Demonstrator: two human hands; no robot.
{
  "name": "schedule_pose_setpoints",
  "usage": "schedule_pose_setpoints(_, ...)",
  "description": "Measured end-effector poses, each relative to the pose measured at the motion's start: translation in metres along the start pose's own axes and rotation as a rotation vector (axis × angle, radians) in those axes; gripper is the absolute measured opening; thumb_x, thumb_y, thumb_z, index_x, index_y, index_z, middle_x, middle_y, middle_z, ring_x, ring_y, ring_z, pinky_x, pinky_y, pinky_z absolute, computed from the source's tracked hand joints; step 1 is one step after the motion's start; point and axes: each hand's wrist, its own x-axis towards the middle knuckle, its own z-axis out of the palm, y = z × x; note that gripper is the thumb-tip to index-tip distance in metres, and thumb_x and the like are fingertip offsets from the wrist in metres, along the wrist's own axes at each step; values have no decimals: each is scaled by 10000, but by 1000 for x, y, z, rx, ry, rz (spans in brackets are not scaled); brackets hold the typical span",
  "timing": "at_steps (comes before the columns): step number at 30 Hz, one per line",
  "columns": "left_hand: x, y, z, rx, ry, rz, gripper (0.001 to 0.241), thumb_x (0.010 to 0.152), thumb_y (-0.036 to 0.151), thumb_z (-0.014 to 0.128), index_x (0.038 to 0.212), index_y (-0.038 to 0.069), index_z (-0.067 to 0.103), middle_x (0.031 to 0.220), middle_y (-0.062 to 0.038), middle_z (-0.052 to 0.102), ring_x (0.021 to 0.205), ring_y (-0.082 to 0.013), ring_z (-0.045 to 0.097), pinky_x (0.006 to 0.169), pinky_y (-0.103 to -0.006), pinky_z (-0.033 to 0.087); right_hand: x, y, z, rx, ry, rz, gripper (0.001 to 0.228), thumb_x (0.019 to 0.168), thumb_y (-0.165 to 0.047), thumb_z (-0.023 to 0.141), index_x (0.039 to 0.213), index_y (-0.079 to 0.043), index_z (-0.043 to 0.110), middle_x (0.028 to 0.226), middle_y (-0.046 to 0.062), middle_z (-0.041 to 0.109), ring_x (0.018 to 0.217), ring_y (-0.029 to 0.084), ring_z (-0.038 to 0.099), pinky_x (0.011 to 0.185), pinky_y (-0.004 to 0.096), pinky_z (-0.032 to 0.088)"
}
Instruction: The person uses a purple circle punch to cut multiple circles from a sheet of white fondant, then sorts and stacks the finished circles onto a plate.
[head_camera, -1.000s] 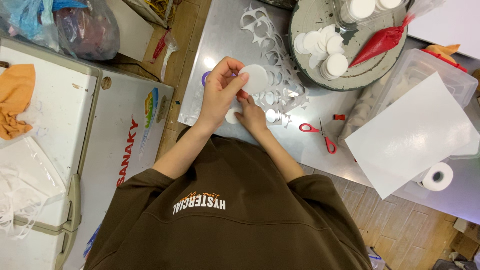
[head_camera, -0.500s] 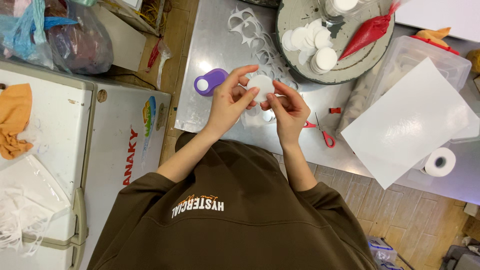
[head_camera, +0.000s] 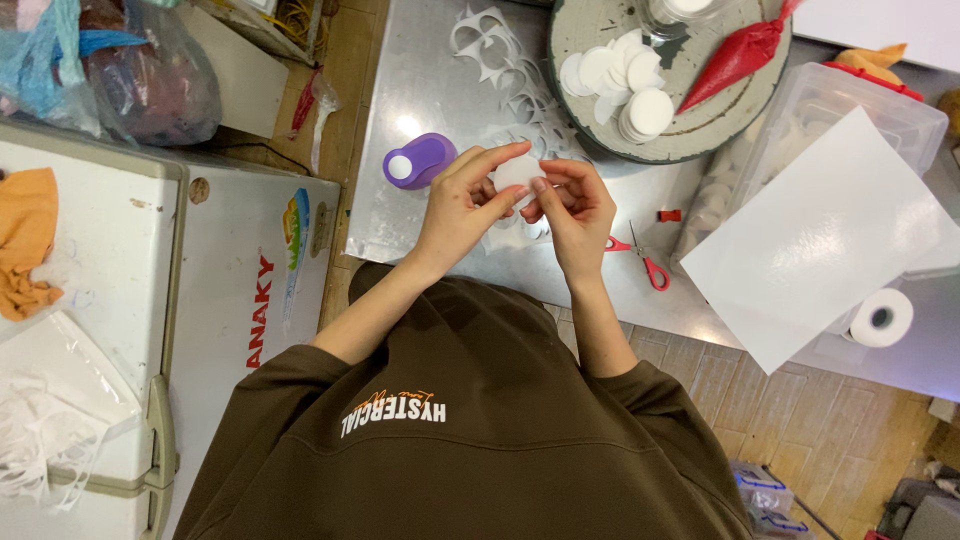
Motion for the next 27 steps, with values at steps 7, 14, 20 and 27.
schedule_pose_setpoints(7,10,-9,6,132,-74,3,425,967,137,753,1378,129,644,1052,-23,648,839,-96,676,660,-238,547,24,-12,-60,-234,66,-5,162,992,-24,719,1150,11,722,903,18,691,681,61,617,602,208,482)
schedule_pose_setpoints(14,53,-28,39,314,-183,242,341,971,159,748,1295,112,653,1132,-36,648,879,-149,709,720,-290,564,97,-38,-151,-474,119,-22,122,1006,-28,707,1114,14,744,896,-10,701,686,45,605,611,197,478)
schedule_pose_setpoints(20,100,-48,82,523,-185,467,351,915,134,775,1244,120,653,1089,-28,603,922,-225,666,763,-366,553,119,-13,-149,-556,100,97,107,998,-43,709,1085,3,751,754,3,671,615,39,579,554,200,447)
schedule_pose_setpoints(27,126,-74,98,555,-215,515,339,868,93,796,1172,110,647,1033,-59,561,886,-242,647,762,-391,542,124,-4,-150,-637,138,33,82,976,-27,721,1043,3,757,741,-3,671,600,45,571,542,219,438)
